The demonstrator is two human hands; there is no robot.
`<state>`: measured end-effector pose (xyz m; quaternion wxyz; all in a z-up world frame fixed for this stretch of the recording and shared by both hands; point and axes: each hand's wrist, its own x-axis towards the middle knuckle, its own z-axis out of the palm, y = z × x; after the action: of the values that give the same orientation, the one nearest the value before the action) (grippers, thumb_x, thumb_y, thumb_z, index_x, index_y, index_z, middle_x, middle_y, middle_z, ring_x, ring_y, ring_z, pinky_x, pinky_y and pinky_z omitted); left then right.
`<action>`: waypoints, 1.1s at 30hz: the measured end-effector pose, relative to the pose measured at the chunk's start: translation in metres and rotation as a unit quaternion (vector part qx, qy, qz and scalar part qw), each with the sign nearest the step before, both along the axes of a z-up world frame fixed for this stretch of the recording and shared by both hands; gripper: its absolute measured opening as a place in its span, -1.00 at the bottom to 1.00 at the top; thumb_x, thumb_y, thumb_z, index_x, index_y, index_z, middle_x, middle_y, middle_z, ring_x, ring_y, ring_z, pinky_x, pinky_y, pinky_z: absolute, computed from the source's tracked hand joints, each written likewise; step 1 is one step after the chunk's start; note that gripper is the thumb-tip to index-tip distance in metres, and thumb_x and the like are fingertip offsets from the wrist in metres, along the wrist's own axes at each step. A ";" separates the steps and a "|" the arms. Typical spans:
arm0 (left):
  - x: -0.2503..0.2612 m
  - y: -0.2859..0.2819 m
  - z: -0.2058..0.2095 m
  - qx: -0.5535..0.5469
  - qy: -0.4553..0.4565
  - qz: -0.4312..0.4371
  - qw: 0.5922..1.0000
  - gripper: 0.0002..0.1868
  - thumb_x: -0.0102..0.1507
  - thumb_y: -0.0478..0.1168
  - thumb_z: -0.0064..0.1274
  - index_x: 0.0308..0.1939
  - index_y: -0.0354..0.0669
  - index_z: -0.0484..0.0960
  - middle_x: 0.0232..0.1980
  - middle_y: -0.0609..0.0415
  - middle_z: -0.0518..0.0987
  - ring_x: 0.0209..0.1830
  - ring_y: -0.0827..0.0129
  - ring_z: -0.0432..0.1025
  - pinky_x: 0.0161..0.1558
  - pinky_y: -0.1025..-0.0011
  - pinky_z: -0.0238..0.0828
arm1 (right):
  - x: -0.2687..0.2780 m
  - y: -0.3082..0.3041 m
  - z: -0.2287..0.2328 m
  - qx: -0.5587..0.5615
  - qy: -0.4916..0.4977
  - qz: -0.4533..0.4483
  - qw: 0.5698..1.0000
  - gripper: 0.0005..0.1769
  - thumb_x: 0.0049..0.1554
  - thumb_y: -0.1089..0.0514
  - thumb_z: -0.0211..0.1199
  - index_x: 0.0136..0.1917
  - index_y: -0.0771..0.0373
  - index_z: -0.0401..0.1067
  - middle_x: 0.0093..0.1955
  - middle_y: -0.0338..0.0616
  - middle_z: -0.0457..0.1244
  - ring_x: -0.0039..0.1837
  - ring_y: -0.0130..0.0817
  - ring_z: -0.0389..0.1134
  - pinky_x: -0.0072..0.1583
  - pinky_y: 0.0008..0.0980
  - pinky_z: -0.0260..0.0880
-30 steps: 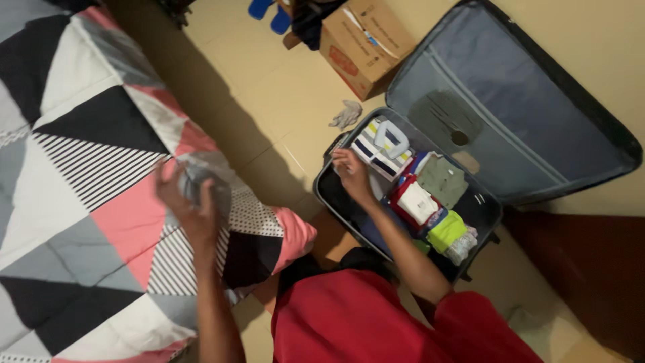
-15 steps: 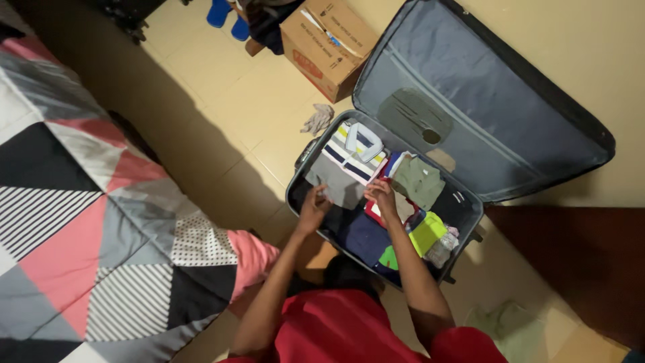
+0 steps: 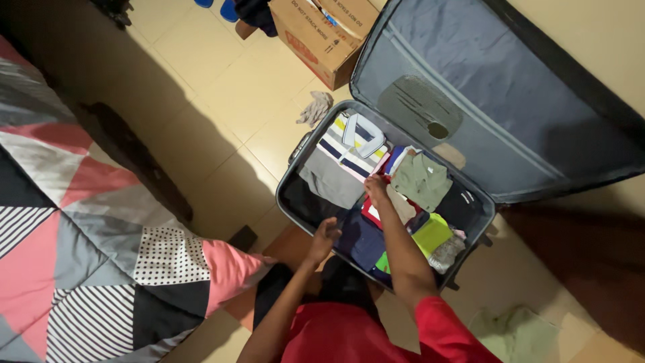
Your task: The person unpacks various folded garments from an open suitcase on the floor, including shirts and pants. They move each item to a bed with a geometric-patterned quilt, where they are folded or restacked neatly.
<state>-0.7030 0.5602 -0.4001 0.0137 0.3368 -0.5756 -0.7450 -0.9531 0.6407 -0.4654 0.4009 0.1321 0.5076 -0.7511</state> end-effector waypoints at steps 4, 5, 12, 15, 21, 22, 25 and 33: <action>0.015 -0.004 0.000 -0.020 -0.011 -0.003 1.000 -0.47 0.30 -0.27 0.17 0.33 -0.19 0.40 0.26 -0.06 0.51 0.23 0.29 0.42 0.23 0.34 0.40 | -0.007 -0.011 -0.009 0.129 -0.033 -0.009 0.991 -0.66 0.10 0.33 0.22 0.14 0.13 0.28 0.05 -0.22 0.27 0.05 -0.36 0.31 0.22 -0.15 0.34; 0.018 -0.005 0.000 -0.007 -0.026 -0.001 1.000 -0.47 0.30 -0.28 0.15 0.34 -0.19 0.39 0.27 -0.06 0.50 0.24 0.29 0.41 0.24 0.34 0.39 | -0.008 -0.008 -0.014 0.083 -0.031 -0.016 0.996 -0.64 0.10 0.24 0.21 0.17 0.09 0.28 0.08 -0.23 0.28 0.08 -0.36 0.33 0.22 -0.11 0.33; 0.030 -0.018 -0.005 0.013 0.001 -0.010 1.000 -0.48 0.36 -0.31 0.08 0.37 -0.17 0.29 0.23 -0.03 0.51 0.23 0.34 0.41 0.22 0.37 0.40 | -0.027 -0.018 -0.028 0.150 -0.111 -0.021 0.982 -0.41 0.14 0.04 0.38 0.36 0.24 0.31 0.21 0.00 0.25 0.20 -0.04 0.34 0.26 0.05 0.41; 0.039 -0.022 -0.001 -0.021 -0.005 -0.020 1.000 -0.50 0.37 -0.30 0.08 0.38 -0.16 0.32 0.20 -0.04 0.52 0.16 0.34 0.41 0.17 0.40 0.41 | -0.033 -0.029 -0.027 0.114 -0.133 -0.084 0.981 -0.37 0.11 0.06 0.38 0.40 0.22 0.29 0.26 -0.02 0.25 0.23 -0.01 0.35 0.21 0.05 0.47; 0.046 -0.025 -0.004 -0.019 0.008 -0.001 1.000 -0.53 0.37 -0.32 0.10 0.34 -0.20 0.36 0.26 -0.02 0.51 0.27 0.39 0.36 0.22 0.43 0.37 | -0.047 -0.034 -0.027 0.121 -0.131 -0.126 0.976 -0.44 0.09 0.10 0.40 0.33 0.16 0.33 0.32 -0.18 0.24 0.29 -0.14 0.30 0.23 0.06 0.49; 0.047 -0.026 -0.005 0.004 -0.001 0.002 1.000 -0.51 0.35 -0.31 0.10 0.35 -0.19 0.35 0.26 -0.01 0.50 0.25 0.39 0.37 0.21 0.43 0.37 | -0.048 -0.035 -0.029 0.108 -0.118 -0.117 0.980 -0.47 0.07 0.10 0.40 0.30 0.15 0.37 0.31 -0.21 0.26 0.31 -0.20 0.31 0.23 0.04 0.47; 0.049 -0.026 -0.008 0.026 -0.020 0.012 0.999 -0.49 0.34 -0.33 0.11 0.35 -0.18 0.35 0.27 0.00 0.49 0.25 0.38 0.38 0.22 0.42 0.38 | -0.058 -0.036 -0.031 0.074 -0.132 -0.061 0.987 -0.53 0.01 0.23 0.40 0.19 0.22 0.38 0.16 -0.09 0.29 0.21 -0.15 0.36 0.22 0.07 0.50; 0.046 -0.027 -0.001 0.145 0.006 0.032 0.989 -0.51 0.34 -0.35 0.04 0.36 -0.16 0.37 0.28 0.07 0.48 0.23 0.38 0.37 0.17 0.39 0.36 | -0.029 -0.032 -0.014 0.129 -0.064 -0.001 0.990 -0.74 0.03 0.19 0.36 0.01 0.24 0.48 -0.01 -0.06 0.19 -0.04 -0.21 0.18 -0.11 -0.25 0.15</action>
<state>-0.6567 0.5332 -0.4010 -0.0078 0.3491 -0.4500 -0.8219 -0.9817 0.6087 -0.4793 0.4116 0.2313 0.5730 -0.6699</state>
